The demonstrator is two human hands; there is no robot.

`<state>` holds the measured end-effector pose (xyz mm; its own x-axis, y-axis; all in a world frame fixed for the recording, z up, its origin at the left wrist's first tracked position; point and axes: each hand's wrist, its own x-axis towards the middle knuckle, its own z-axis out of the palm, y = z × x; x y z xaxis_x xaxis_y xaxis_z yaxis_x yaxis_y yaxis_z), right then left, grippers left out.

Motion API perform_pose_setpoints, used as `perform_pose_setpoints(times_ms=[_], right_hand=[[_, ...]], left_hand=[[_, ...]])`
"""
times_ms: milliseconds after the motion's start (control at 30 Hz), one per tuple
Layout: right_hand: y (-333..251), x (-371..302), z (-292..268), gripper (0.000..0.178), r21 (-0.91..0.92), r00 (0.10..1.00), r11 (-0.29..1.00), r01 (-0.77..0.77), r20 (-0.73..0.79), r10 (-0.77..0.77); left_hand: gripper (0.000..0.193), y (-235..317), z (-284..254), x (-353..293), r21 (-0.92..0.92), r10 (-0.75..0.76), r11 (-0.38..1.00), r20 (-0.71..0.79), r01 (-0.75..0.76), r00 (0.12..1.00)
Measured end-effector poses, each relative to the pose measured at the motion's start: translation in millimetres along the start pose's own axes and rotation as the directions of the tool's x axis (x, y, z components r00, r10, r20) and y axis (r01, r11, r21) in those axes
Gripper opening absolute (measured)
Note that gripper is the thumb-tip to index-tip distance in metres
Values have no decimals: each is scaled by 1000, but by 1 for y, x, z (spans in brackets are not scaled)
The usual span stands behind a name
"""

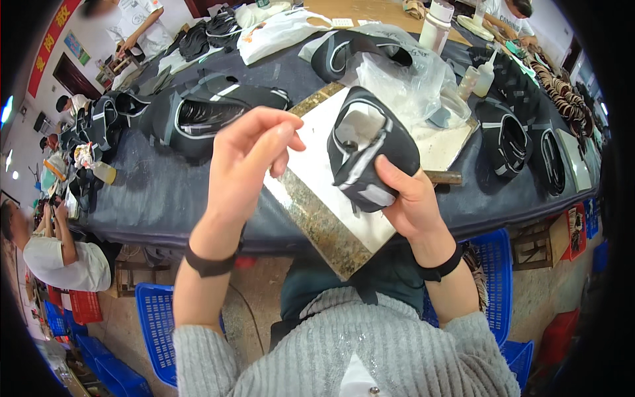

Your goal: Assembling and hammering leather shoe parts at a workbench.

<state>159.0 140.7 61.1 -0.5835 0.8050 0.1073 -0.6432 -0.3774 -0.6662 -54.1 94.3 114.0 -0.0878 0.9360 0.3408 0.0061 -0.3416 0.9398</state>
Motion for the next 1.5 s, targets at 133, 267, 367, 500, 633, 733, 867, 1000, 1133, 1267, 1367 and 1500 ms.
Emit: perform_pose_setpoints(times_ms=[133,267,367,500,633,733,867,1000,1133,1267,1367,1500], right_hand=[[7,-2,-12,31,115,997,993,13,-77,-4],[4,-5,-12,32,63,996,996,66,-67,-61],[0,-5,-12,31,114,992,990,87,-101,-76],[-1,-5,-10,29,179,987,981,71,-156,-43],[18,-5,7,27,-17,961,973,231,-153,-231],[25,-3,18,29,-88,953,956,279,-97,-287],[15,-7,3,36,-359,983,928,102,180,-38],[7,-5,-2,35,-380,984,923,-54,138,114],[14,7,21,39,-327,957,920,-216,115,265],[14,11,21,40,-508,989,861,-18,119,90],[-6,13,13,52,-548,979,814,191,163,-120],[0,0,75,68,-398,679,688,607,710,-188]], left_hand=[[23,-6,24,-32,126,-88,989,63,80,994],[26,-1,40,-29,490,45,862,173,-126,984],[28,-10,39,-23,618,177,728,247,-295,953],[22,-21,40,-21,323,133,936,48,-141,990],[21,-15,55,-17,323,241,912,73,-252,968],[8,-10,55,-15,-165,-95,983,-50,86,994],[12,5,-15,10,-312,-139,947,-209,69,968],[18,12,-55,17,-342,-225,923,-111,175,968],[23,0,-46,15,-372,-327,897,-201,237,923],[22,16,-42,11,-182,-170,977,-334,114,927],[27,67,-32,-16,-24,16,999,-199,-21,980],[56,135,-39,-73,495,-102,864,-13,95,995]])
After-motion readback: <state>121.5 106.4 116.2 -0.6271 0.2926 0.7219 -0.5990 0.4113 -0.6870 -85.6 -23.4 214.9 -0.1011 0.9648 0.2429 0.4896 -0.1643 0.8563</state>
